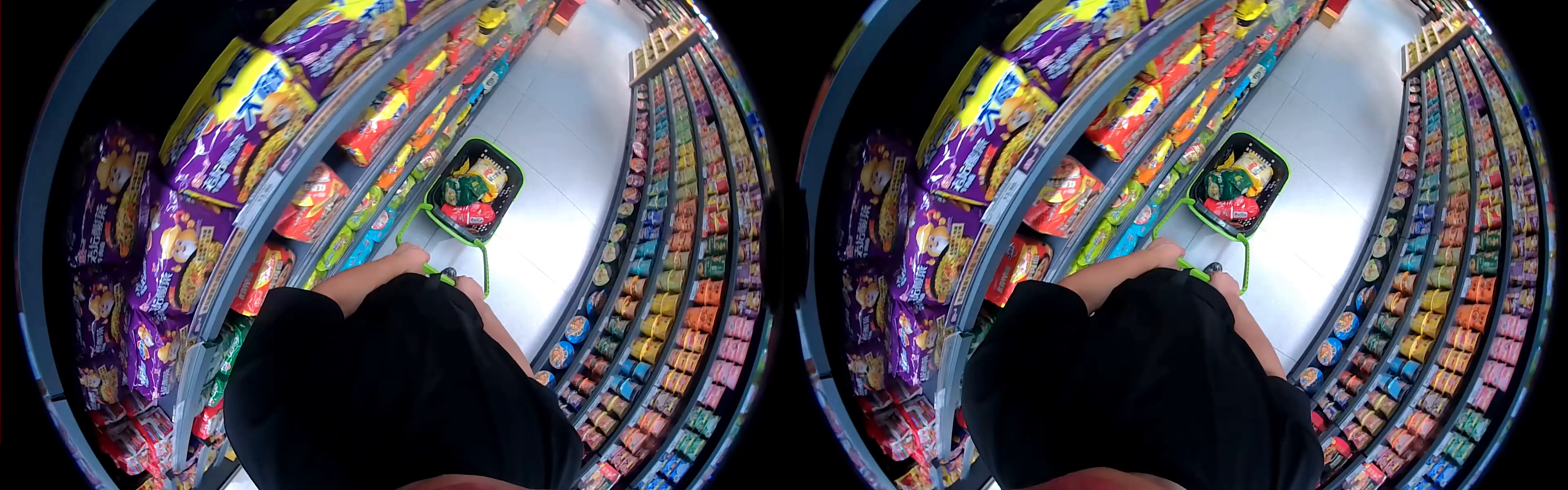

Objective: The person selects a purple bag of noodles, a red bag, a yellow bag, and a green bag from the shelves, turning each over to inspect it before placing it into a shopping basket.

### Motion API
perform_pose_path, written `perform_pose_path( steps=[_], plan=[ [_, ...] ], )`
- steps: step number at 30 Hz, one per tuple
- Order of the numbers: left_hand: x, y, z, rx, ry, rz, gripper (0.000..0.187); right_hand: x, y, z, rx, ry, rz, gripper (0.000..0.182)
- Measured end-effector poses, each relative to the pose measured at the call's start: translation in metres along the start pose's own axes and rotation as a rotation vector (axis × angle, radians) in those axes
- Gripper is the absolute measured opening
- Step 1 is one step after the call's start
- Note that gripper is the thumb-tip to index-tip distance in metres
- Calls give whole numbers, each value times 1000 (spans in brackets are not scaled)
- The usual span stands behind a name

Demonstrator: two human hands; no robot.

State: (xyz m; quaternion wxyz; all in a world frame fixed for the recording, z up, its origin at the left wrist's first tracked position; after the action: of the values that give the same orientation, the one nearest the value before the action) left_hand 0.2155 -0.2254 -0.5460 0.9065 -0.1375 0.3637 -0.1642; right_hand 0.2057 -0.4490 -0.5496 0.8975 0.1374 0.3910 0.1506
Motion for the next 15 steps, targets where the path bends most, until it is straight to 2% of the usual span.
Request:
perform_pose_path(
  steps=[5, 7, 9, 11, 12, 13, 15],
  plan=[
    [18, -19, 29, -37, -48, 8, 43, 8, -32, 34, 40, -14, 100, 36],
    [15, -18, 57, -283, -109, -53, 46, 9, -31, 57, -15, -89, 155, 35],
    [-3, -16, 113, -356, -536, -125, 61, 12, -32, 76, 1, -137, 175, 35],
    [-44, -23, 191, -552, -862, 37, 73, 11, -34, 87, 23, -176, 176, 35],
    [-43, 6, 210, -530, -1066, 126, 85, 10, -35, 94, 64, -207, 191, 35],
    [-68, 3, 249, -570, -1150, 216, 87, 11, -36, 101, 99, -240, 208, 35],
    [-86, 24, 300, -565, -1483, 219, 90, 6, -35, 112, 118, -225, 209, 35]
  ],
)
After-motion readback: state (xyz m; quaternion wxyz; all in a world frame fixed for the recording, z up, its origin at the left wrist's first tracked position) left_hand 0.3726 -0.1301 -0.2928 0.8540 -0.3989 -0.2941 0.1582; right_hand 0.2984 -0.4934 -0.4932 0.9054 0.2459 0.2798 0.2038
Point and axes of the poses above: each hand's wrist, its own x-axis towards the middle knuckle, its own z-axis out of the back of the hand, y = z × x, the point moved 3 cm from there along x, towards the middle knuckle, and after that the axes turned 5 degrees about y, right-handed, at the moved point
